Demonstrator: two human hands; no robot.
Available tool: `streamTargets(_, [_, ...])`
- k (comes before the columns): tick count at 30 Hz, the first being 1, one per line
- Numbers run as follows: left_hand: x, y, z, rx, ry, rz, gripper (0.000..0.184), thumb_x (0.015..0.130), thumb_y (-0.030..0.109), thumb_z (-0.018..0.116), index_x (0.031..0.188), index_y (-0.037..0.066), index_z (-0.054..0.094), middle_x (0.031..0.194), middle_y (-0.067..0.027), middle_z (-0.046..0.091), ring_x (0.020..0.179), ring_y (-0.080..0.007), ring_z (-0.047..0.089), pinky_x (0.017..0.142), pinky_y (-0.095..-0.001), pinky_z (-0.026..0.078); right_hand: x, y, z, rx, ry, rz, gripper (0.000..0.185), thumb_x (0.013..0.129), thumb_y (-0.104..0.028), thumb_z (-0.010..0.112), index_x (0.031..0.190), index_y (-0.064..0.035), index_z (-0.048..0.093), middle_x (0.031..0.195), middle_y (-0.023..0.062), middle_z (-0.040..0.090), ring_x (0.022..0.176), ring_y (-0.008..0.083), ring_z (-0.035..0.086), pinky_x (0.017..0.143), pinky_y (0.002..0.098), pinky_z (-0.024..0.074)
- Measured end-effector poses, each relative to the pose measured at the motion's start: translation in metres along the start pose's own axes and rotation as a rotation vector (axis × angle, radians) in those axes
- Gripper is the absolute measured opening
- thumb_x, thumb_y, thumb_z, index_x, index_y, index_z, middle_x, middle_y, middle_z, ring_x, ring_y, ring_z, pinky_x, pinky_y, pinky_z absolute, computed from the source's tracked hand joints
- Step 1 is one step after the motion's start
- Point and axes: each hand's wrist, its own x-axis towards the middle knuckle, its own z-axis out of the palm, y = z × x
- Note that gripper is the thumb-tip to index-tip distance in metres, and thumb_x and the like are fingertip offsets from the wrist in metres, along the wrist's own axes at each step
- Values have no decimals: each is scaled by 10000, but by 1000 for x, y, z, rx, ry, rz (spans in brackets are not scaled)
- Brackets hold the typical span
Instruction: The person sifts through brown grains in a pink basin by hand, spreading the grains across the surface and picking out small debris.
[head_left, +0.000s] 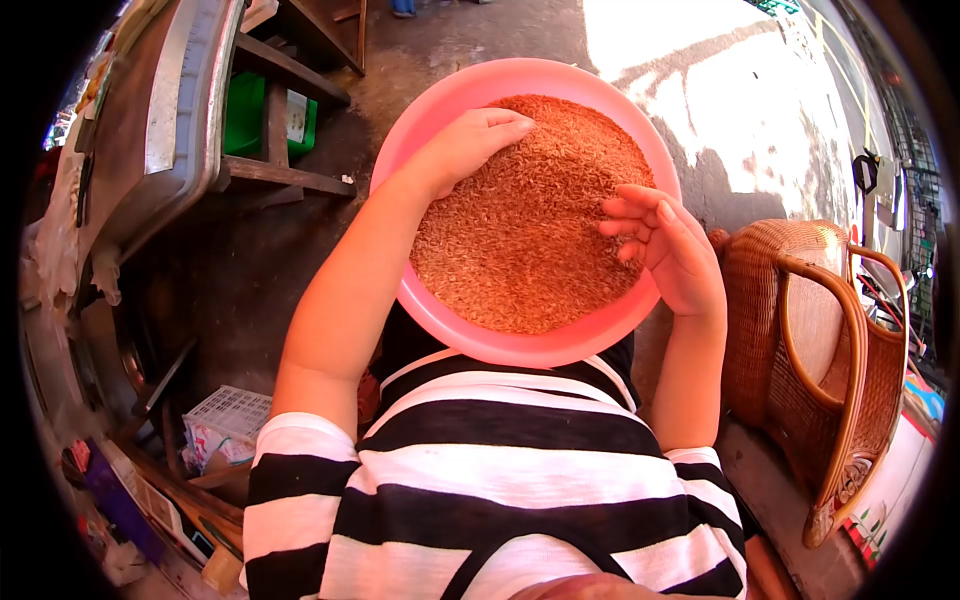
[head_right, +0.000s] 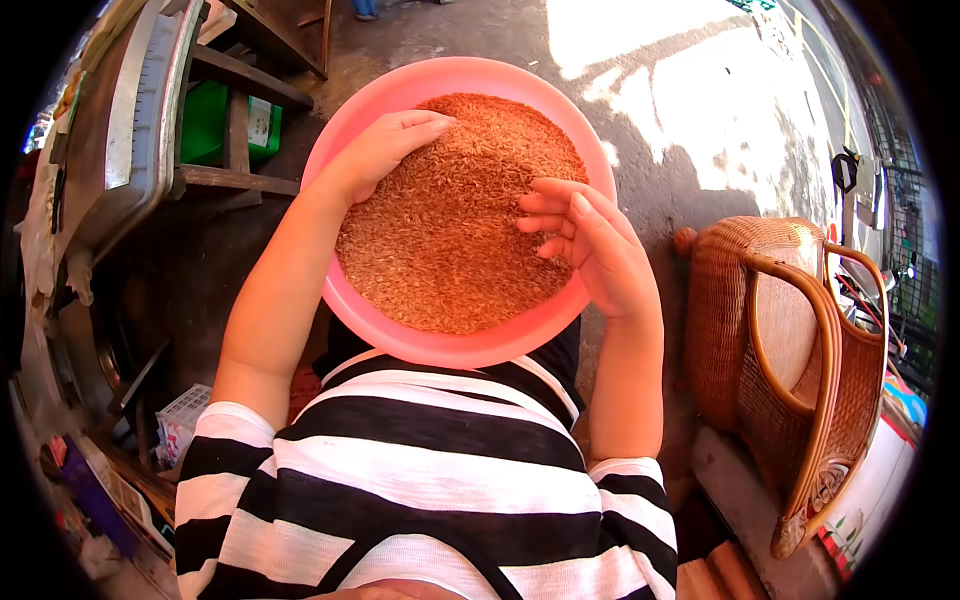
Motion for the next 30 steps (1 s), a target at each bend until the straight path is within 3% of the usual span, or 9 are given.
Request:
streamTargets(5, [0,-4,-2,81,12,68,265,952,206,602,1130,13,642,1038,-36,652,952,-95,600,824,-261,491,-4,8,14,-266,58,-65,243,976,-200,556,1099,0,620,928,15,633,867,89,580,756,218,449])
streamTargets(7, [1,-9,-3,59,56,107,238,946,179,608,1112,15,652,1027,-35,656,937,-95,604,819,-259,492,-5,13,22,-320,102,-42,125,895,-44,635,1014,-10,626,855,-46,556,804,37,510,719,207,419])
streamTargets(12, [-5,-5,-1,-65,157,223,200,932,130,612,1074,1,668,1002,-30,666,905,-102,615,840,-256,487,1,36,41,-594,133,-211,175,794,83,615,924,-32,629,802,-2,534,757,95,547,675,230,430])
streamTargets(16, [-9,0,-5,-193,142,251,192,923,111,610,1047,-19,681,1009,-55,685,959,-117,619,879,-269,485,0,32,60,-831,11,-278,180,758,104,599,890,-14,635,835,90,579,756,201,604,656,300,477])
streamTargets(23, [-15,5,-9,-263,32,280,251,944,169,575,1039,-29,696,1049,-99,695,1022,-160,622,959,-301,453,2,35,61,-908,68,-388,210,756,130,557,887,-12,639,869,97,610,791,220,625,659,302,480])
streamTargets(30, [-15,6,-12,-249,66,346,292,949,215,559,1058,-24,687,1067,-96,688,1056,-151,605,991,-311,423,2,35,60,-905,102,-391,265,735,151,512,903,-13,633,887,92,572,785,199,585,633,283,453])
